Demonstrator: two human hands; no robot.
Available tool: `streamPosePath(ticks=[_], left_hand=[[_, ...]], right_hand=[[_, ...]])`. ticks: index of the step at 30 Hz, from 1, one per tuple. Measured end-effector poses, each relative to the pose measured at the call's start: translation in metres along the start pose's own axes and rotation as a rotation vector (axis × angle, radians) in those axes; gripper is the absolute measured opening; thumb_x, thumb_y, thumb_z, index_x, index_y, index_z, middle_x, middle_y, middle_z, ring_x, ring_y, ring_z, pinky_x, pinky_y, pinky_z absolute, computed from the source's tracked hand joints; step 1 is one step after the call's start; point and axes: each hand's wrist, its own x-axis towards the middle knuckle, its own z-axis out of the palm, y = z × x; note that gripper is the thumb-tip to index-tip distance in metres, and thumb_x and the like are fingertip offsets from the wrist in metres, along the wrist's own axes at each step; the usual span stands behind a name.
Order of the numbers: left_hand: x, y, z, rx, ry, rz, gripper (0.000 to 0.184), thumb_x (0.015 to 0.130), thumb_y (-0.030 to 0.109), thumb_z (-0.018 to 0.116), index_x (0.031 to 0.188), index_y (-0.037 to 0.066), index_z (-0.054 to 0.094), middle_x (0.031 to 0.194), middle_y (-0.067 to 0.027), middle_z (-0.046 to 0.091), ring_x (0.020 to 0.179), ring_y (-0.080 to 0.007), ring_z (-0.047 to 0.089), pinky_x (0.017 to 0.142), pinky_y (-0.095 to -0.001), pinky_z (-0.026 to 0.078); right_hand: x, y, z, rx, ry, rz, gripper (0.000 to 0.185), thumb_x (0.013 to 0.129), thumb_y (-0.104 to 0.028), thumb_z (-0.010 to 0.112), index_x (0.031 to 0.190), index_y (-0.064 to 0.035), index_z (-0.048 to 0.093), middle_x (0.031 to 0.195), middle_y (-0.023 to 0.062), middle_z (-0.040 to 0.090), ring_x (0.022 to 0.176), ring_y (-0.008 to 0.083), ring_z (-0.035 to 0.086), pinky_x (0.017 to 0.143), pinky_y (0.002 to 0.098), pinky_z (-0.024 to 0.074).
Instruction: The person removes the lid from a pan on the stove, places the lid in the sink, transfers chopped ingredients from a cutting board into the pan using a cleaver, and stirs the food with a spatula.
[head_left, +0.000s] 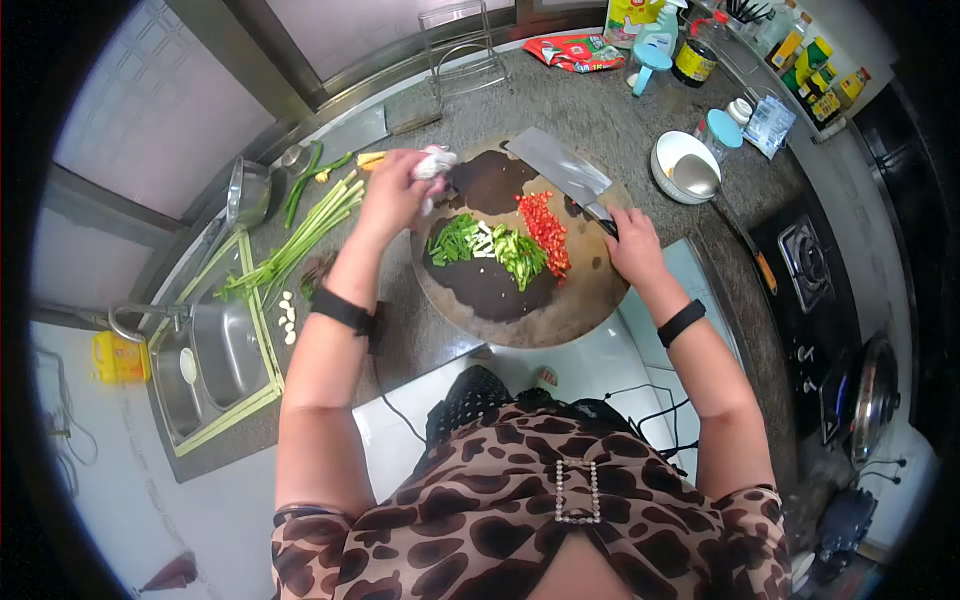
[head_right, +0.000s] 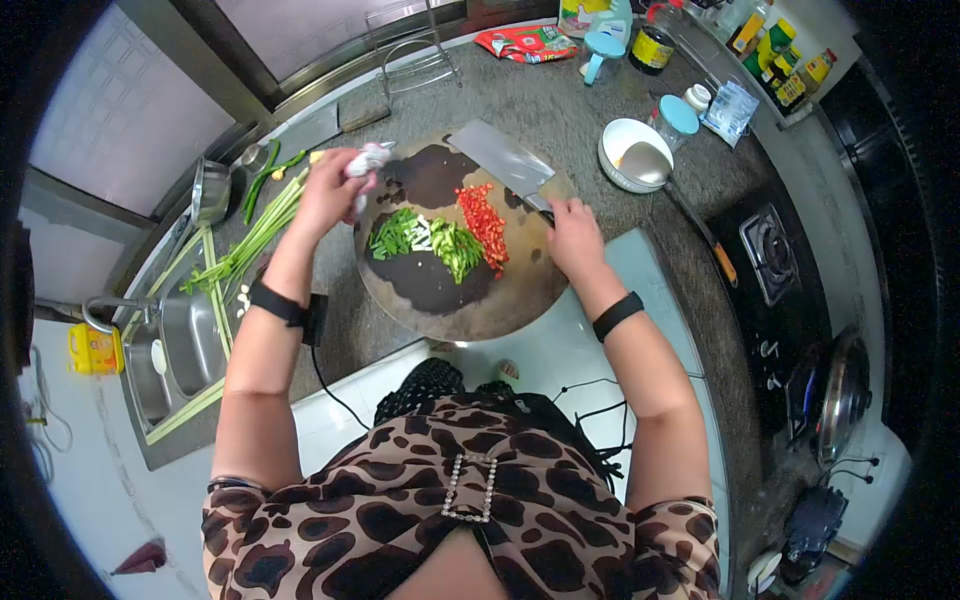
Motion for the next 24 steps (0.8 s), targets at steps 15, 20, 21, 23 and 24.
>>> streamPosePath(ticks=[15,20,21,23,24], left_hand=[[0.075,0.002,0.128,0.039,-0.432,0.421,0.039,0.069,0.004,0.065,0.106,0.015,0.063,0.115,-0.0045,0.057,0.107,-0.0292,0.051,0.093,-0.0373,0.044],[0.065,-0.009,0.116,0.04,-0.353,0.456,0.038,0.068,0.002,0.064,0.104,0.015,0.064,0.115,-0.0034,0.057,0.108,-0.0283,0.051,0.092,-0.0365,0.044],[0.063,-0.008,0.112,0.069,-0.368,0.428,0.037,0.068,0.005,0.064,0.103,0.016,0.065,0.115,-0.0019,0.058,0.107,-0.0274,0.052,0.091,-0.0358,0.045],[0.06,-0.009,0.103,0.065,-0.375,0.415,0.04,0.066,0.0,0.063,0.103,0.015,0.064,0.114,-0.004,0.057,0.107,-0.0296,0.051,0.092,-0.0371,0.044],[0.056,-0.009,0.098,0.056,-0.379,0.4,0.042,0.065,-0.004,0.062,0.103,0.014,0.063,0.113,-0.0061,0.057,0.107,-0.0319,0.051,0.092,-0.0385,0.044]], right_hand=[[0.022,-0.019,-0.008,0.103,0.0,0.222,0.04,0.076,-0.016,0.06,0.114,-0.0083,0.05,0.105,0.0135,0.053,0.092,0.0342,0.058,0.076,0.0428,0.0488],[0.021,-0.021,-0.001,0.111,-0.03,0.238,0.04,0.077,-0.016,0.06,0.115,-0.0094,0.05,0.106,0.0124,0.052,0.093,0.0335,0.058,0.076,0.0427,0.0486],[0.022,-0.022,0.0,0.106,-0.031,0.249,0.04,0.077,-0.016,0.06,0.115,-0.0094,0.05,0.105,0.0122,0.051,0.093,0.0333,0.058,0.076,0.0426,0.0485],[0.021,-0.022,0.001,0.108,-0.032,0.259,0.04,0.077,-0.016,0.06,0.115,-0.0095,0.05,0.104,0.012,0.051,0.092,0.0331,0.058,0.076,0.0426,0.0484],[0.02,-0.022,0.002,0.115,-0.022,0.248,0.04,0.077,-0.016,0.06,0.115,-0.0097,0.05,0.103,0.0122,0.051,0.092,0.0332,0.057,0.075,0.0425,0.0484]])
